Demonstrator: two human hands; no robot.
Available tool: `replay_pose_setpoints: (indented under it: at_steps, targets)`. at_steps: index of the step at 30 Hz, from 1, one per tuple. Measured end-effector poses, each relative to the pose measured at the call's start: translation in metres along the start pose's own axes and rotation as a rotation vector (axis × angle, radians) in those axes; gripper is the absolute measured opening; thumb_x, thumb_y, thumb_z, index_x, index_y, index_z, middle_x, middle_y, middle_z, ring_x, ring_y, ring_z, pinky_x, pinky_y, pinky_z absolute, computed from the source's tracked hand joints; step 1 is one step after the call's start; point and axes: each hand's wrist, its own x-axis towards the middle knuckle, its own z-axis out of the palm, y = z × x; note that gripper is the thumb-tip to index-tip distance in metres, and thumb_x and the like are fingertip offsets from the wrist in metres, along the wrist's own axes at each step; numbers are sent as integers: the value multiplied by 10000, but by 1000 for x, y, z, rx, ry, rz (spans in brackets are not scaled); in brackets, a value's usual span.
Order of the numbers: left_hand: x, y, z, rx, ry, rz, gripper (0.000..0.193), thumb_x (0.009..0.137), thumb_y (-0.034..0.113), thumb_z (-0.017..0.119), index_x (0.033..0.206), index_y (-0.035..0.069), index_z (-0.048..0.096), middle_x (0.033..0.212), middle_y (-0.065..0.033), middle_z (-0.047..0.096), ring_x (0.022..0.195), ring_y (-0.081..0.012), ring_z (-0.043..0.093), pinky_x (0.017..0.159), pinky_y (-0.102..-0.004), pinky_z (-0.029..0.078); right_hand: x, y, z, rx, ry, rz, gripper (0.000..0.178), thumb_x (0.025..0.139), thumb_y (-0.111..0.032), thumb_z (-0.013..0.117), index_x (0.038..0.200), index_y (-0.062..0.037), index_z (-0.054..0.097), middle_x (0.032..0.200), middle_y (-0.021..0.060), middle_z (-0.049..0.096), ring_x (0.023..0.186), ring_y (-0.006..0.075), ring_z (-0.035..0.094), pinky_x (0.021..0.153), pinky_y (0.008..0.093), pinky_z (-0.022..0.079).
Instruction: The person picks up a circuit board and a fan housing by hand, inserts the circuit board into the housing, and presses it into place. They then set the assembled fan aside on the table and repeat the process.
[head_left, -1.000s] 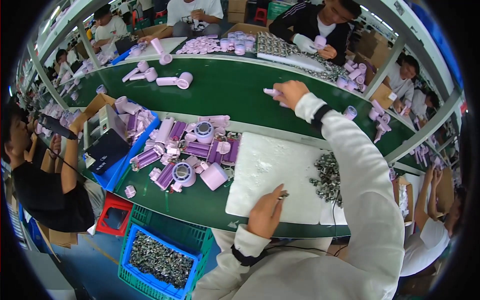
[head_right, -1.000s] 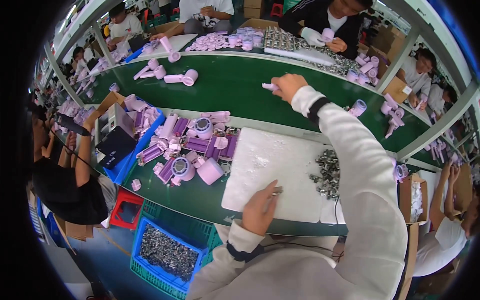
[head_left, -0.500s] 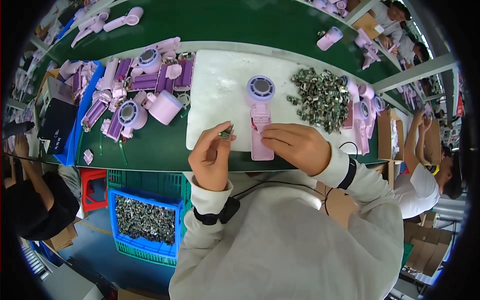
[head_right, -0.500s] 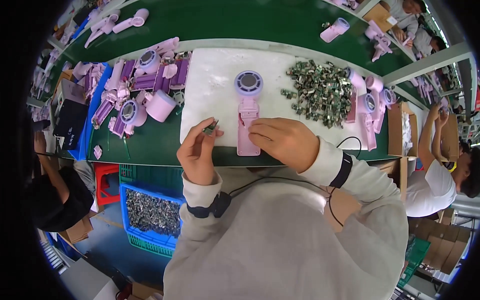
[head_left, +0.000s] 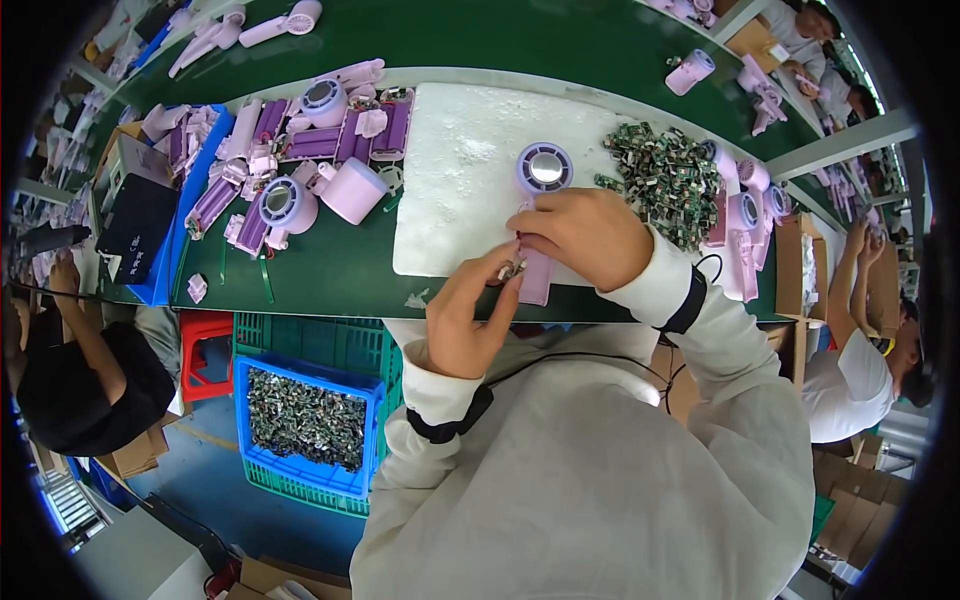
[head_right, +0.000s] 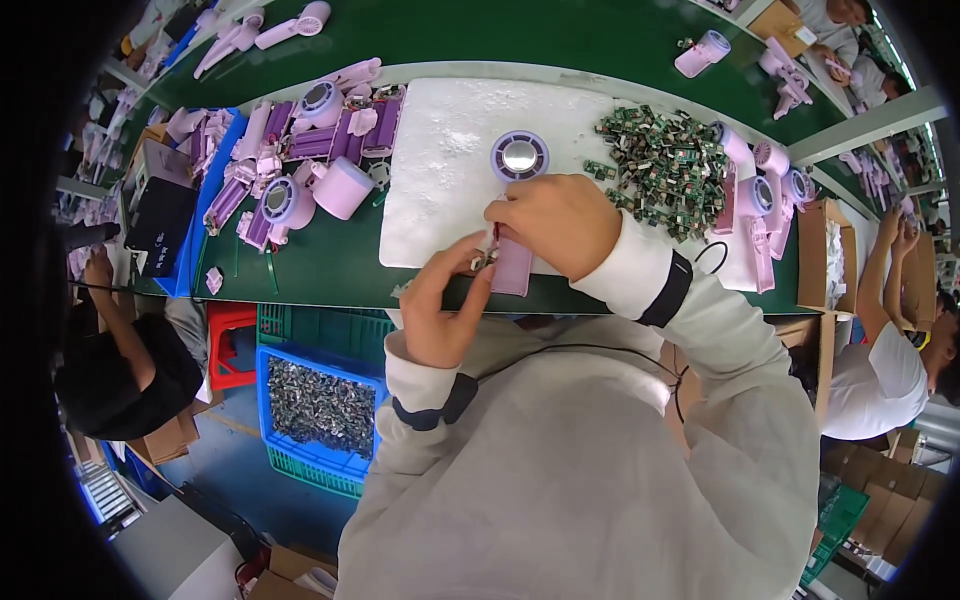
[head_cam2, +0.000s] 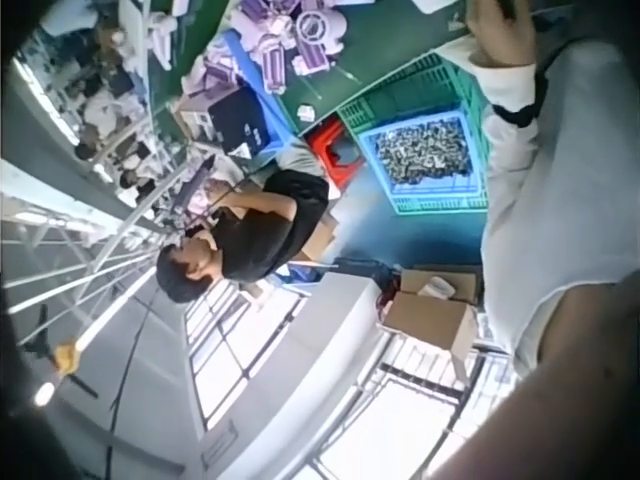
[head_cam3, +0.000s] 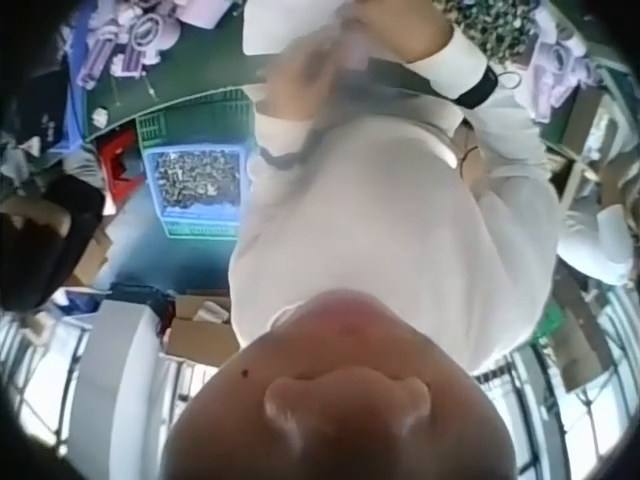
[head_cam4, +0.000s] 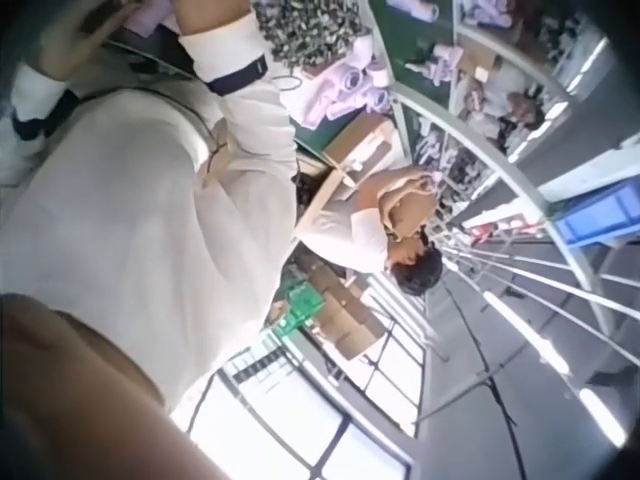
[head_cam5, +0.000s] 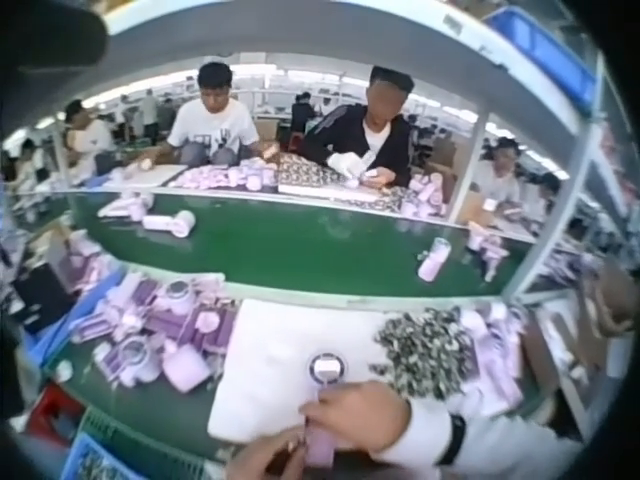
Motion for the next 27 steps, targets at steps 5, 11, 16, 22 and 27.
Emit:
replay_pose_setpoints:
  at_steps: [5, 11, 16, 22, 27]
  targets:
    - [0, -11, -1, 141, -61, 247, 281, 865, -58, 697, 1136, 15, 701, 992, -132, 700, 845, -196, 685, 769, -284, 532, 2, 14, 5, -42, 118, -313, 212, 871, -135, 684, 1081, -107, 704, 827, 73, 647, 738, 272, 672, 649, 376, 543]
    - [4, -12, -5, 39, -70, 157, 289, 840, -52, 708, 1118, 25, 702, 980, -151, 690, 825, -290, 693, 736, -335, 550, -3, 21, 10, 303, 271, -173, 159, 884, -142, 712, 1027, -78, 742, 834, 87, 676, 711, 261, 672, 632, 349, 537]
    - [4, -12, -5, -106, -60, -75, 282, 877, -51, 697, 1153, 3, 690, 970, -117, 708, 834, -203, 724, 759, -302, 563, -2, 9, 18, 364, 383, -13, 157, 891, -151, 725, 1018, -63, 750, 848, 101, 689, 707, 261, 673, 626, 345, 534]
    - [15, -14, 1, -463, 112, -284, 267, 938, -39, 660, 1204, -43, 650, 983, -108, 702, 929, -180, 729, 813, -273, 572, 0, 7, 26, 347, 363, -5, 133, 876, -146, 736, 979, -65, 759, 765, 106, 667, 647, 260, 650, 594, 332, 518]
    - [25, -17, 6, -499, 146, -303, 263, 956, -29, 649, 1218, -58, 634, 1028, -139, 685, 969, -206, 729, 836, -270, 575, 1, 2, 21, 483, 243, 196, 190, 835, -206, 747, 966, -70, 759, 689, 90, 659, 605, 238, 652, 582, 337, 518]
